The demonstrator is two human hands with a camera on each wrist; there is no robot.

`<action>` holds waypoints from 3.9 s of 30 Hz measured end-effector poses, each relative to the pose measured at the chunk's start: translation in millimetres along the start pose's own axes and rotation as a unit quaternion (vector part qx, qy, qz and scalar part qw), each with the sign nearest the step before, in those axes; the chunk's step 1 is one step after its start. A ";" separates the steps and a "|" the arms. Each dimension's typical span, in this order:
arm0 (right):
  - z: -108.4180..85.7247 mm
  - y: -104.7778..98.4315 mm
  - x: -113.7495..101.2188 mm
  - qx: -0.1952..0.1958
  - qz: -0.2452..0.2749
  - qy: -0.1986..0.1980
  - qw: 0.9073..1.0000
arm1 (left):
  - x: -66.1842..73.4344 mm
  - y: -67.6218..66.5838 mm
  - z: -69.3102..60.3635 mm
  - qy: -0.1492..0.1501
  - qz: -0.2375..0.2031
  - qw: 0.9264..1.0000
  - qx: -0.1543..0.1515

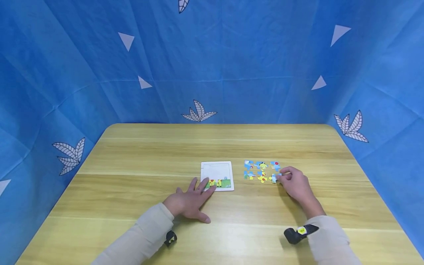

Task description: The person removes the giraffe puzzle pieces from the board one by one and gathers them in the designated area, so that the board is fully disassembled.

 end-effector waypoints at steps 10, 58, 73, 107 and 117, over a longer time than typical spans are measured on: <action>3.2 -2.3 3.2 0.019 -0.030 0.012 0.999 | 0.5 -1.5 -0.9 0.003 -0.001 1.000 0.005; 11.3 59.6 -121.7 -0.032 0.056 -0.146 0.987 | 18.7 6.7 -21.0 0.018 0.035 0.999 0.023; 16.0 113.3 -179.5 -0.137 0.041 -0.232 0.962 | 16.7 8.3 -19.4 0.018 0.030 0.999 0.018; 13.7 142.6 -187.2 -0.239 0.093 -0.180 0.950 | 15.3 11.2 -18.0 0.012 0.049 0.999 0.007; 12.1 142.9 -187.5 -0.242 0.117 -0.165 0.949 | 15.7 11.4 -17.9 0.011 0.052 0.999 0.002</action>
Point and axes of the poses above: each hand's wrist, its own z-axis towards the middle knuckle, its own y-axis out of the palm, x = y × z, the point moved 10 cm from there along z, towards the middle knuckle, and after that the axes turned 1 degree about -z, right-handed, at the moved point
